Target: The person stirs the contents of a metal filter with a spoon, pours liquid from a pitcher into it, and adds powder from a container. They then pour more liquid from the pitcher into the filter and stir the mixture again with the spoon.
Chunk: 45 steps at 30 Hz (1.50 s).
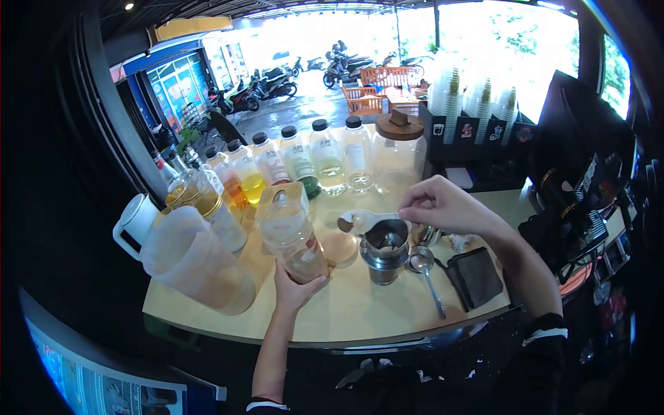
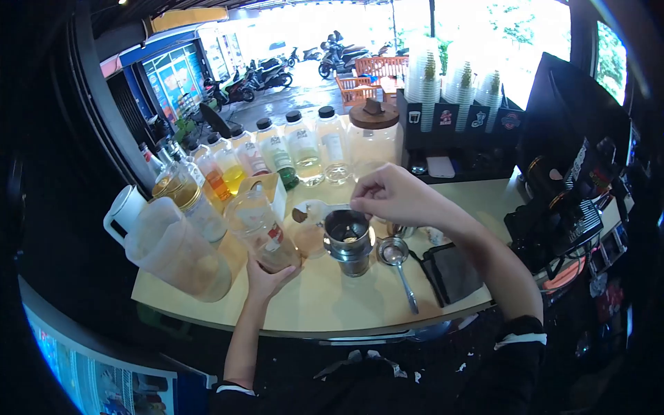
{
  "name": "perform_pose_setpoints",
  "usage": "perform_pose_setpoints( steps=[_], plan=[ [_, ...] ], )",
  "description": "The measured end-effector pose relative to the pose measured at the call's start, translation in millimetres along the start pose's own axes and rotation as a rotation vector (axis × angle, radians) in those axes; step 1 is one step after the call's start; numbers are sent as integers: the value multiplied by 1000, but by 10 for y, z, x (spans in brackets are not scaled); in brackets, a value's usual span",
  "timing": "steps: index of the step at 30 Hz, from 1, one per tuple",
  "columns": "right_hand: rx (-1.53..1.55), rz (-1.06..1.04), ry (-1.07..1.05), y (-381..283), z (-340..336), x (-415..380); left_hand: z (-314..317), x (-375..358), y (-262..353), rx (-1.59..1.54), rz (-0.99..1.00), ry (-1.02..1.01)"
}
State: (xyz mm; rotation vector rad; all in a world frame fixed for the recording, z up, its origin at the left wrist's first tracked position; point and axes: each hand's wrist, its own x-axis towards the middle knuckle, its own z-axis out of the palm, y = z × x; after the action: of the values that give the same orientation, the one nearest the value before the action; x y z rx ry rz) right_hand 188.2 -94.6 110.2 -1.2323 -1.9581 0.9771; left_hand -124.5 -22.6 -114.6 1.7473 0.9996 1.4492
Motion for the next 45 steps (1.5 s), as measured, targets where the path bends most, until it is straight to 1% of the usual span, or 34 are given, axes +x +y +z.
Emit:
perform_pose_setpoints(
  steps=[2, 3, 4, 6, 7, 8, 10, 13, 15, 17, 19, 22, 25, 27, 29, 31, 35, 38, 40, 43, 45],
  plan=[
    [-78, 22, 126, -13, -41, -198, 13, 29, 30, -10, -21, -13],
    [-133, 19, 172, 18, -51, -261, 14, 43, 40, -22, 22, -15],
    [-139, 28, 171, 59, -64, -323, 10, 45, 47, -32, 63, -17],
    [-213, -9, 280, 135, -64, -422, -2, 43, 31, -32, 39, -12],
    [-210, 64, 288, 112, -58, -462, -12, 42, 11, 1, 18, -24],
    [-208, 71, 284, 165, -45, -477, -22, 36, -7, 35, -2, -37],
    [-242, -30, 345, 300, -24, -492, -32, 28, -83, 20, -1, -35],
    [-285, -70, 386, 375, 16, -490, -33, 50, -62, 5, -7, -56],
    [-310, -52, 381, 324, 34, -502, -24, 41, 4, -31, -23, -60],
    [-332, -29, 369, 336, 44, -507, -27, 40, 2, -4, -22, -52],
    [-394, -106, 387, 392, 53, -494, -25, 40, -15, 26, -20, -44],
    [-410, -121, 398, 398, 52, -489, -26, 45, -26, 19, -3, -40],
    [-399, -151, 428, 447, 63, -483, -28, 53, 8, 7, 4, -54],
    [-407, -134, 412, 416, 52, -487, -39, 47, 29, 10, -61, -81],
    [-414, -116, 399, 424, 44, -486, -44, 45, 5, -3, -62, -84],
    [-389, -161, 425, 472, 41, -480, -40, 50, -25, -14, -61, -92],
    [-410, -130, 399, 453, 25, -503, -31, 46, -25, -24, -51, -66],
    [-355, -166, 426, 441, 23, -536, -33, 41, -22, -30, -44, -73],
    [-333, -98, 353, 337, 40, -591, -36, 50, -44, -46, -44, -85],
    [-381, -156, 327, 393, 69, -624, -48, 47, -125, -38, -16, -97],
    [-383, -157, 348, 377, 75, -637, -49, 55, -142, -61, -46, -98]
  ],
)
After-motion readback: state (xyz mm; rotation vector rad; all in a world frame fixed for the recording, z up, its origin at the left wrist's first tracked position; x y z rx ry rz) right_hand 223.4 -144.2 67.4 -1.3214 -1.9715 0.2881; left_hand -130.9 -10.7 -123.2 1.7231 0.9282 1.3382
